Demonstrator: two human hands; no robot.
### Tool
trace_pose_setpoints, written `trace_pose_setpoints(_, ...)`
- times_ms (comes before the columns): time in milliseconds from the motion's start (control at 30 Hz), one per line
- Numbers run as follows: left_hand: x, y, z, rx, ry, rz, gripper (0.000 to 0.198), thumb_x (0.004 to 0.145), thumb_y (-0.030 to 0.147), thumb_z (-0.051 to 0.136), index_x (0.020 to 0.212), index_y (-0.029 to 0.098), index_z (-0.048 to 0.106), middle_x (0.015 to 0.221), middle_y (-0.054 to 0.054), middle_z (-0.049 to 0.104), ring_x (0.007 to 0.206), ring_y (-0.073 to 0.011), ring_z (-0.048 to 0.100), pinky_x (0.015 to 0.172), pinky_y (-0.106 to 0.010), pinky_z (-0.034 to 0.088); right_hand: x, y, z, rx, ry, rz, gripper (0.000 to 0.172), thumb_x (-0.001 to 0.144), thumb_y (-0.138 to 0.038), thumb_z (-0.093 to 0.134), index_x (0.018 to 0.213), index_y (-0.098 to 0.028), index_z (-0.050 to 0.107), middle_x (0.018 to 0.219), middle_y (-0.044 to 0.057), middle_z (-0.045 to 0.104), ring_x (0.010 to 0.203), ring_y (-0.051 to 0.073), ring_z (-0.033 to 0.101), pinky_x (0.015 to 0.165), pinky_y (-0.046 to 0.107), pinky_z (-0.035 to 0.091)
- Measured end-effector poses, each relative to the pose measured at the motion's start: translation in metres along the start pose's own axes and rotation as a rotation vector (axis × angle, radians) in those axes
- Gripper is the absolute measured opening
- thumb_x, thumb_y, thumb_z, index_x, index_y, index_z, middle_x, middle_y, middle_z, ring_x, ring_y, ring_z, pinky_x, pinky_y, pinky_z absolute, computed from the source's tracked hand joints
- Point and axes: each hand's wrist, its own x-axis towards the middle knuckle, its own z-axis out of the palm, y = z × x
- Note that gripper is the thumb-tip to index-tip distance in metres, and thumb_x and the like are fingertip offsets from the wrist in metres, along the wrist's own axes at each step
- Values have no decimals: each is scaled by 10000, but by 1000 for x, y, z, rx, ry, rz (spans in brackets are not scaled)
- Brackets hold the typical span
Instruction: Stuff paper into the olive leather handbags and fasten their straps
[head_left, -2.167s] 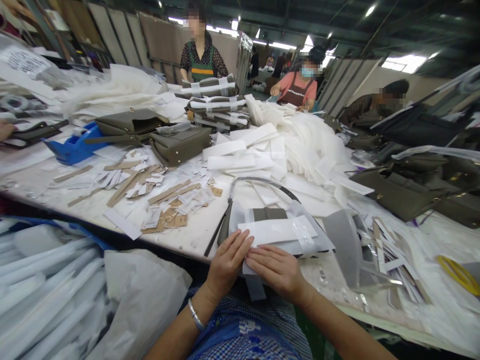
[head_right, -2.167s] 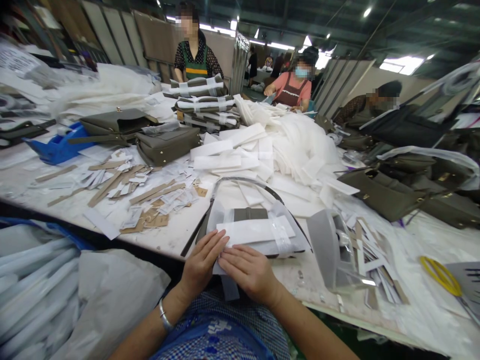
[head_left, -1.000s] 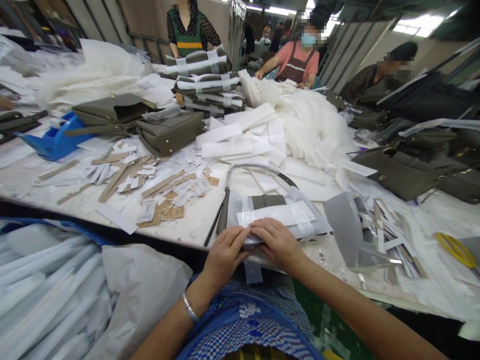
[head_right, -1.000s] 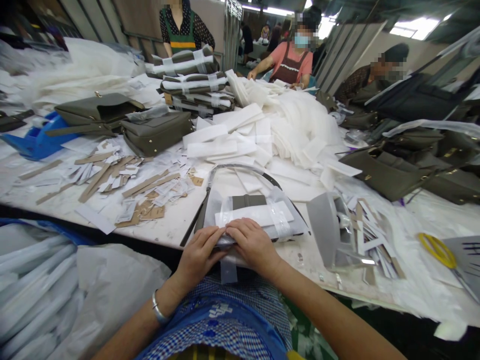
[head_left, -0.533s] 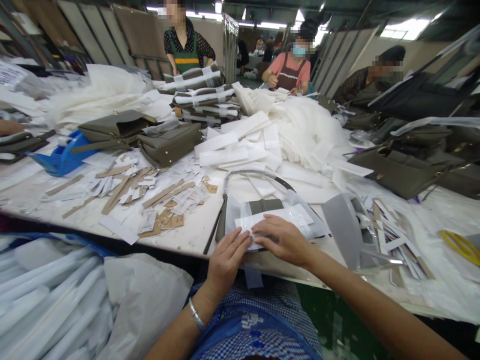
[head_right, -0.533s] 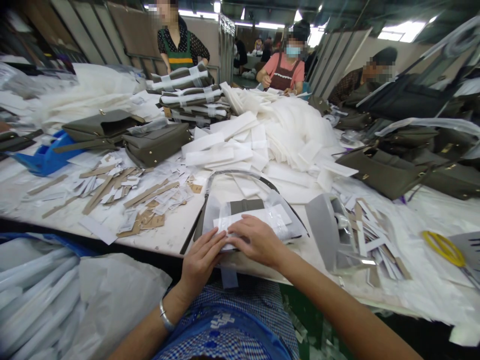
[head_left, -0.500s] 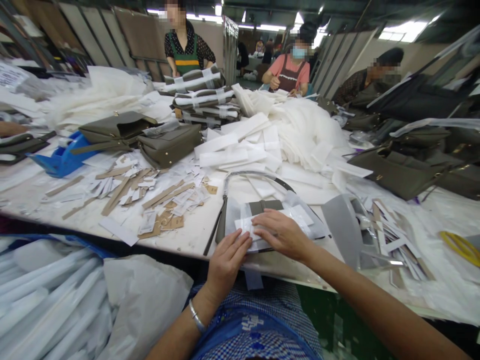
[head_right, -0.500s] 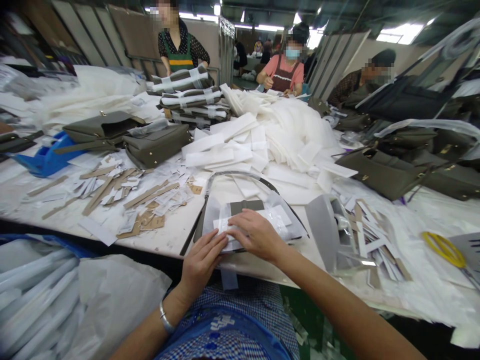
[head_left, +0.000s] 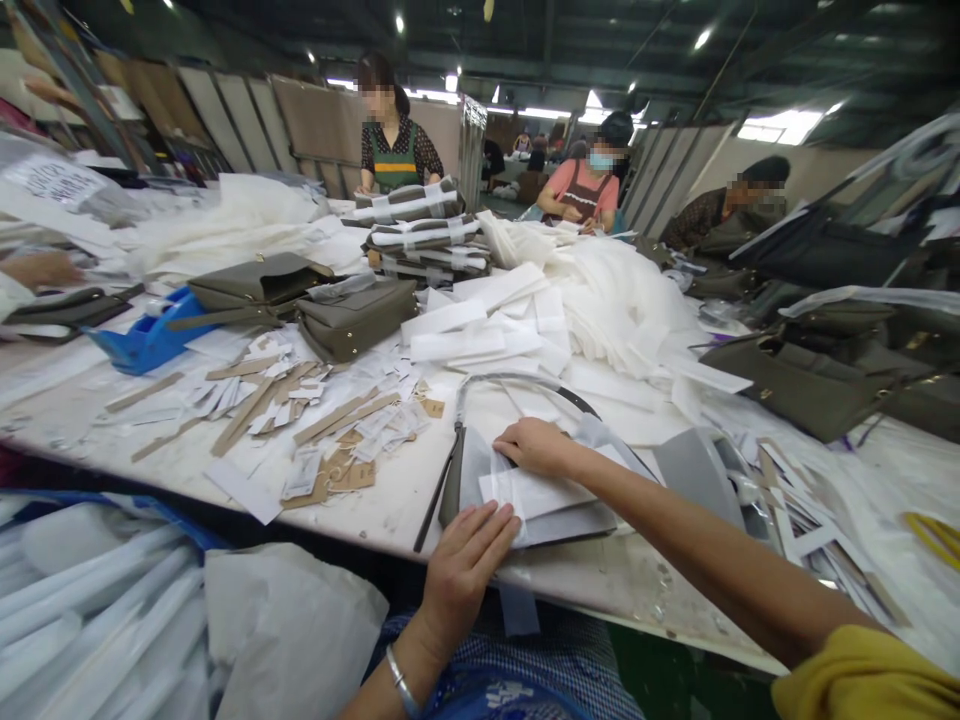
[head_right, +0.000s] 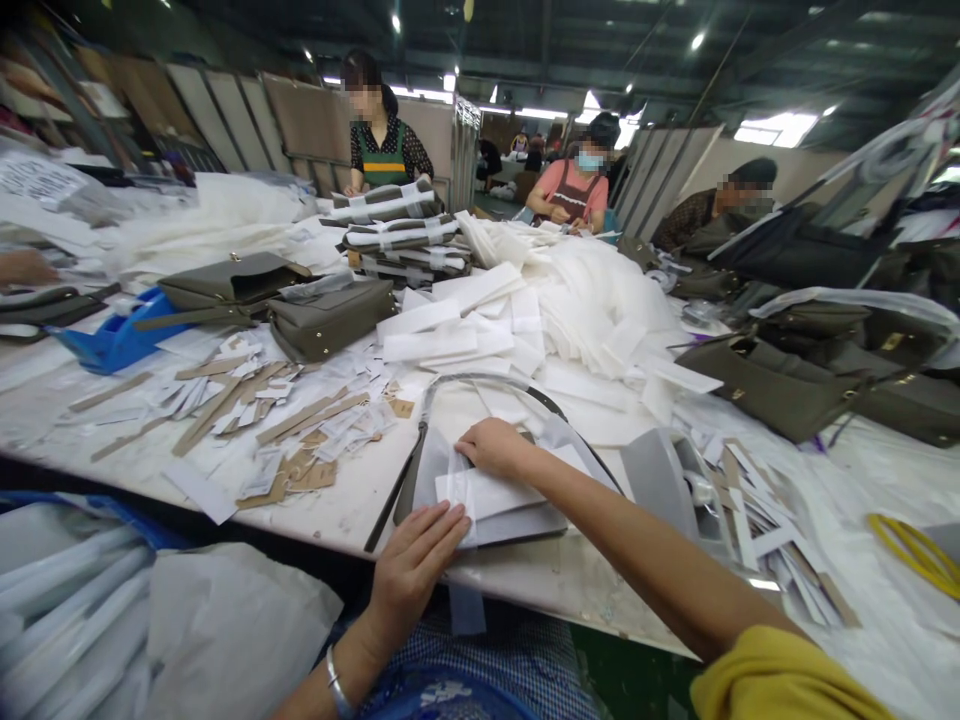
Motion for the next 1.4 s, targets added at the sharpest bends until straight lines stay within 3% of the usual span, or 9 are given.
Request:
trace_pose_setpoints(233, -2, -1, 0, 17, 3, 18, 420, 986, 113, 448, 1390, 208, 506, 1340, -35, 622, 1312, -210, 502, 1069, -409, 449, 11, -11, 8, 24, 52, -41, 327, 966, -300, 507, 824, -167, 770, 857, 98, 758, 838, 211, 684, 770, 277, 458)
trace_pose_setpoints(333, 0, -1, 0, 21, 2, 19, 426, 978, 115, 470, 1390, 214, 507, 1337, -38, 624, 1306, -214, 508, 1061, -413, 457, 0, -10, 5, 76, 114, -140, 260, 961, -236, 514, 913, -174, 763, 984, 86, 752, 979, 203, 671, 899, 300, 476)
trace_pose_setpoints(433, 2, -1, 1, 22, 13, 17, 434, 966, 110, 495, 1387, 212, 510, 1329, -45, 630, 1299, -220, 515, 1063, -423, 455, -36, -14, 5, 170, 295, -260, 232, 948, -198, 535, 1085, -163, 719, 1156, 107, 706, 1107, 220, 634, 1002, 374, 470)
trace_pose_setpoints(567, 2, 0, 0, 1, 1, 3, 461, 946, 114, 538, 1395, 212, 501, 1335, -48, 625, 1310, -232, 505, 1074, -436, 448, -113, -31, 26, 239, 562, -261, 303, 962, -233, 549, 1252, -182, 621, 1221, 108, 672, 1170, 215, 602, 1071, 422, 454)
trace_pose_setpoints(733, 2, 1, -3, -28, -37, -25, 480, 934, 115, 557, 1398, 226, 500, 1350, -56, 613, 1316, -237, 499, 1075, -444, 448, -174, -56, 82, 38, 538, -458, 394, 971, -270, 561, 1345, -148, 537, 1314, 108, 629, 1285, 226, 523, 1100, 462, 441)
trace_pose_setpoints(833, 5, 3, -4, -14, -34, -32, 490, 917, 108, 583, 1386, 233, 514, 1335, -57, 625, 1305, -234, 512, 1069, -439, 457, -171, -63, 109, -69, 536, -444, 381, 987, -140, 481, 1365, -136, 527, 1378, 105, 579, 1337, 234, 472, 1071, 444, 474)
trace_pose_setpoints(933, 7, 4, -5, 2, -25, -27, 489, 907, 115, 604, 1374, 236, 526, 1324, -58, 632, 1290, -236, 527, 1061, -440, 465, -156, -66, 121, -50, 661, -409, 343, 981, -112, 471, 1301, -145, 589, 1312, 98, 632, 1287, 224, 528, 1044, 411, 500)
trace_pose_setpoints(1067, 9, 6, -5, 21, -17, -21, 479, 907, 122, 611, 1364, 241, 535, 1316, -55, 638, 1268, -237, 548, 1053, -448, 474, -147, -72, 124, 104, 808, -377, 267, 965, -126, 500, 1168, -176, 666, 1132, 82, 728, 1107, 199, 659, 987, 392, 544)
trace_pose_setpoints(1400, 12, 7, -3, 57, -18, -37, 449, 916, 112, 591, 1345, 239, 553, 1286, -55, 658, 1263, -226, 554, 1047, -441, 481, -178, -95, 122, 331, 780, -296, 346, 922, -94, 445, 1160, -229, 657, 1047, 54, 755, 974, 192, 719, 891, 352, 597)
